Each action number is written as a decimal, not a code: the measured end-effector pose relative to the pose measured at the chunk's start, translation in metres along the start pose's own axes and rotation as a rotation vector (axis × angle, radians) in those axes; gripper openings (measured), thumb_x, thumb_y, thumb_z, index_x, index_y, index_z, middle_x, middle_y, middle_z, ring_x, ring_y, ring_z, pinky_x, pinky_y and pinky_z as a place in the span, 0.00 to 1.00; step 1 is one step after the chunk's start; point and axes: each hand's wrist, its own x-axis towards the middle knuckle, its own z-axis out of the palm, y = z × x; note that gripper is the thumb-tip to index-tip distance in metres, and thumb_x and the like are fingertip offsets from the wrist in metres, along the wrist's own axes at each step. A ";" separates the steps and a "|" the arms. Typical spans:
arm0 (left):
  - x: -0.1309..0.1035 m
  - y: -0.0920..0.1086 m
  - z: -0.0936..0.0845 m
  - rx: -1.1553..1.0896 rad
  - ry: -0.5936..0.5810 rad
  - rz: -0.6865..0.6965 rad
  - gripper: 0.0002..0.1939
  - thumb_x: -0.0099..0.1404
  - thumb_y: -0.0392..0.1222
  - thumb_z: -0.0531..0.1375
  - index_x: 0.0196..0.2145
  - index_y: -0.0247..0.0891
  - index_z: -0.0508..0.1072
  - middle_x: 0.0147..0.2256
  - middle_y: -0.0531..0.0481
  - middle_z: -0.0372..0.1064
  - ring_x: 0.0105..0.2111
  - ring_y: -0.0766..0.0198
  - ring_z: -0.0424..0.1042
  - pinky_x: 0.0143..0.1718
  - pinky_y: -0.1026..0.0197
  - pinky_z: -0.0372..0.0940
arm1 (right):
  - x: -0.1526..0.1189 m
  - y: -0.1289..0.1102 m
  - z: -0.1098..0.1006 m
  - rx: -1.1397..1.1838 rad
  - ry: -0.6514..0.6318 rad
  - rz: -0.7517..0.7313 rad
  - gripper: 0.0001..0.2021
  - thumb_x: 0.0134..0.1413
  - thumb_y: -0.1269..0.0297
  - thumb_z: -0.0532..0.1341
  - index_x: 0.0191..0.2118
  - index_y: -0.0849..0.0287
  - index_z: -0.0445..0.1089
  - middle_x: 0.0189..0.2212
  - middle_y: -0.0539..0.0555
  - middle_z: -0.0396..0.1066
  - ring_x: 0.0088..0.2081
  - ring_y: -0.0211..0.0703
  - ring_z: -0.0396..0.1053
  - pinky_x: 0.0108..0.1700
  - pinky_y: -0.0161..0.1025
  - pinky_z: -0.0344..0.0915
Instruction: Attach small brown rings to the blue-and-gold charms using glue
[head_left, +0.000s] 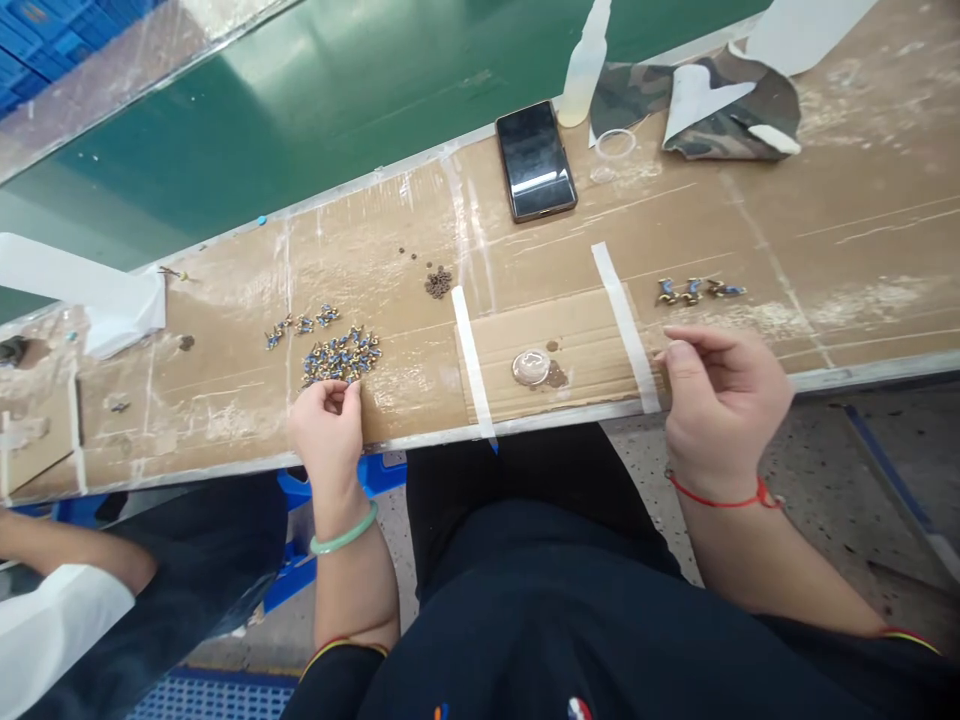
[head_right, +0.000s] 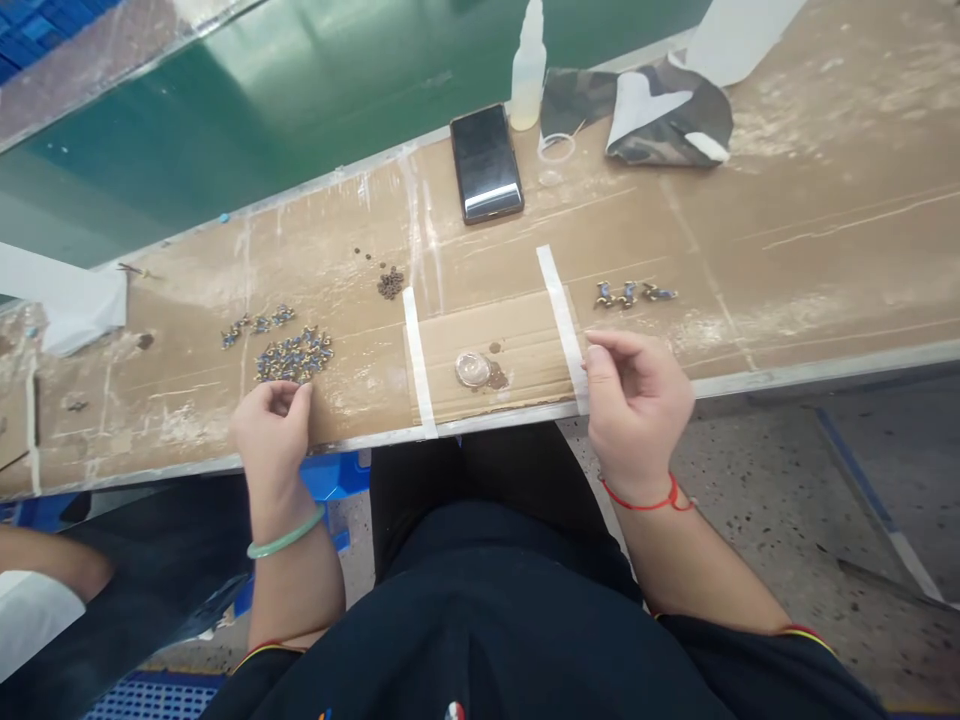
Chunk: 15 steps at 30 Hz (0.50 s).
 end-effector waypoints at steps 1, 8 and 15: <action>-0.001 -0.001 -0.001 0.012 -0.011 0.025 0.07 0.61 0.46 0.65 0.29 0.43 0.72 0.27 0.52 0.72 0.32 0.54 0.74 0.40 0.52 0.69 | -0.003 -0.001 0.000 0.005 -0.007 -0.021 0.07 0.67 0.57 0.70 0.41 0.53 0.82 0.32 0.53 0.79 0.33 0.48 0.78 0.39 0.48 0.74; -0.041 -0.012 -0.009 -0.129 -0.100 0.220 0.07 0.67 0.47 0.66 0.35 0.43 0.76 0.35 0.47 0.77 0.37 0.52 0.77 0.45 0.50 0.72 | -0.022 -0.035 0.005 0.162 -0.230 -0.300 0.13 0.73 0.69 0.65 0.53 0.43 0.82 0.32 0.49 0.78 0.30 0.43 0.73 0.33 0.42 0.70; -0.103 0.031 0.003 -0.865 -0.827 0.192 0.14 0.70 0.52 0.73 0.36 0.40 0.82 0.33 0.46 0.82 0.28 0.61 0.79 0.30 0.61 0.73 | -0.047 -0.049 0.016 0.472 -0.795 -0.318 0.14 0.75 0.58 0.68 0.61 0.50 0.78 0.35 0.51 0.81 0.35 0.42 0.77 0.39 0.39 0.76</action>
